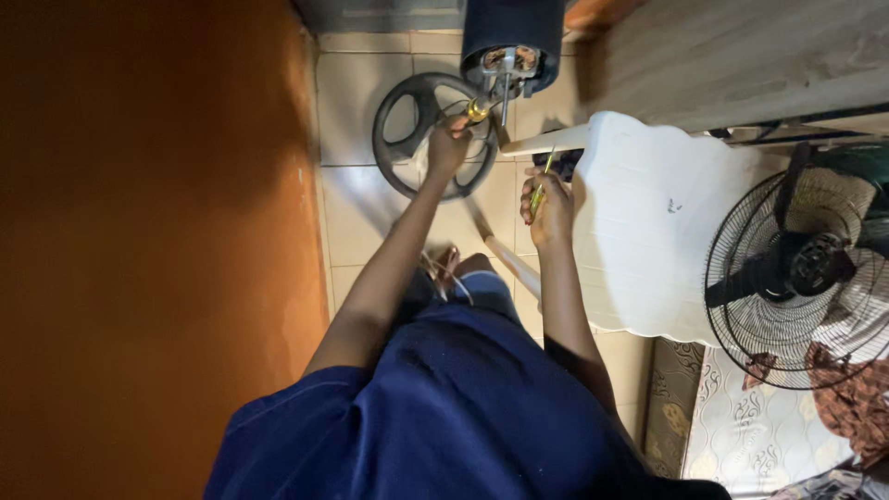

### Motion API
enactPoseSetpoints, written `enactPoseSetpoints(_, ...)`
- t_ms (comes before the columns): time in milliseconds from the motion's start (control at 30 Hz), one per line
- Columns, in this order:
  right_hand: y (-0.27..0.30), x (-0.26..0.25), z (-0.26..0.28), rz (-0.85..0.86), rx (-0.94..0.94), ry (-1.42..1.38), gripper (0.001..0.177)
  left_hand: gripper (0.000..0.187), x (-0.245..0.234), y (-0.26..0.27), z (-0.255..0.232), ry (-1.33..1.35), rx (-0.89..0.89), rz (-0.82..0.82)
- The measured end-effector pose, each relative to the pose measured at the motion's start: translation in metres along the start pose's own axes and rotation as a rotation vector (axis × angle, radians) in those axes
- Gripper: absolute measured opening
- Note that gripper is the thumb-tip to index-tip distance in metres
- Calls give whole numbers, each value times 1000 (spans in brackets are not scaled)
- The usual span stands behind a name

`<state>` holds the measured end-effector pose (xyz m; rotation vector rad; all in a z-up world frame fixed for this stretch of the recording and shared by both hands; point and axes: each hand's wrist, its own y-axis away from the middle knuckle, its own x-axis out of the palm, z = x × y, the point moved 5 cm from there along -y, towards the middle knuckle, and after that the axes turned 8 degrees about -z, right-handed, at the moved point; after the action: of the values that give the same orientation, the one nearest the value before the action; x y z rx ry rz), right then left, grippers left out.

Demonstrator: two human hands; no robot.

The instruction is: The person uses a screwdriver to remove screws from the back casing of a standing fan. They detach the casing and set it aside, then proceed to remove the rear fan guard, exposing the internal motor and wiring.

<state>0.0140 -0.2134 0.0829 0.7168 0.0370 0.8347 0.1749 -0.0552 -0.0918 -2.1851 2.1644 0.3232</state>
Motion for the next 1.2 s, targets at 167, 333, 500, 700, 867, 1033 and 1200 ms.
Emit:
enactPoseSetpoints(167,-13,-10,8,-78,41,28,19,54,46,-1,-39,-290,162,-159)
enactPoseSetpoints(333,-54,-25,21,-98,117,105,12,39,89,-17,-36,-118,-40,-223)
enactPoseSetpoints(500,-138,-13,70,-75,-110,341,16,30,88,-26,6,-280,33,-158)
enactPoseSetpoints(700,-246,117,158,270,-564,703,47,25,56,-14,24,-257,433,-365)
enactPoseSetpoints(867,-222,140,168,378,-177,715,50,34,26,-37,43,-65,-51,-183)
enactPoseSetpoints(1033,-174,106,172,244,-86,502,49,34,-4,-59,0,60,-2,-17)
enactPoseSetpoints(1200,-118,52,138,80,-46,342,52,44,-10,-66,-47,-11,94,315)
